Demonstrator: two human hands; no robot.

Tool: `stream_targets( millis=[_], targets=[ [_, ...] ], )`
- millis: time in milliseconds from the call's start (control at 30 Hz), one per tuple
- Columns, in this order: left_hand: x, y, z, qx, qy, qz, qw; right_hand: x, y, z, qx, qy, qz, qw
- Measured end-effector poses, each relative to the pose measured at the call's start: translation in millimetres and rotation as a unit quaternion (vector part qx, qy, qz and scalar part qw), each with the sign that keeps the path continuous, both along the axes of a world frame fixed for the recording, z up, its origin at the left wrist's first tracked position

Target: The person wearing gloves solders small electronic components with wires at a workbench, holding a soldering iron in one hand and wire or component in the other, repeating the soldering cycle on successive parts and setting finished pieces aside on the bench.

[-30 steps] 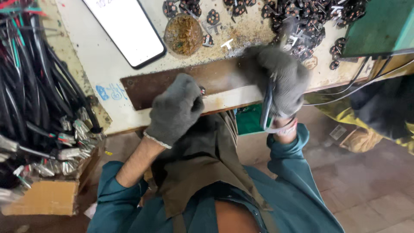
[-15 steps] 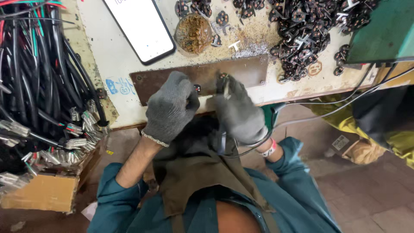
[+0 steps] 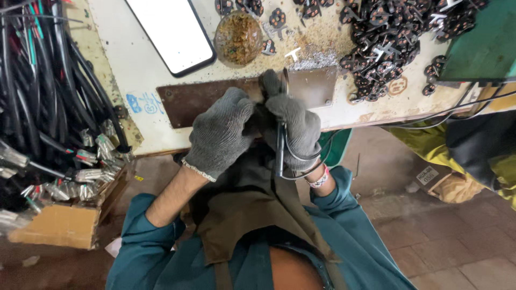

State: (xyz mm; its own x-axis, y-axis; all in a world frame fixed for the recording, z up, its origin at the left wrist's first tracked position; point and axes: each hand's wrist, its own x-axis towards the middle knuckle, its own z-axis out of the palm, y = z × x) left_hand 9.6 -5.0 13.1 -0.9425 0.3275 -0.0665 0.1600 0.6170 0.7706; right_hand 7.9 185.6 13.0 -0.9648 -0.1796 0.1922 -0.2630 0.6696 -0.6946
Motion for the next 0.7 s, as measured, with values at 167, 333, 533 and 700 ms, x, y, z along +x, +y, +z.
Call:
stream_targets(
  millis=[167,333,533,700],
  targets=[
    [38.4,-11.2,5.6,-0.143,0.155,0.130,0.969,3.3,4.2,-3.2,-0.020,-0.035,-0.027,0.999],
    [44.8,-32.9,33.7,-0.198,-0.024,0.029,0.980,9.5,9.5,-24.7,-0.245,0.022,-0.160,0.956],
    [-14.2,-67.5,59.4,-0.107,0.163,-0.102,0.976,11.8,8.6,-35.3,-0.312,0.006,-0.139,0.940],
    [-16.1,-47.3,92.4,-0.272,0.174,0.106,0.941,15.4,6.5,-14.7,-0.157,0.064,-0.123,0.978]
  ],
)
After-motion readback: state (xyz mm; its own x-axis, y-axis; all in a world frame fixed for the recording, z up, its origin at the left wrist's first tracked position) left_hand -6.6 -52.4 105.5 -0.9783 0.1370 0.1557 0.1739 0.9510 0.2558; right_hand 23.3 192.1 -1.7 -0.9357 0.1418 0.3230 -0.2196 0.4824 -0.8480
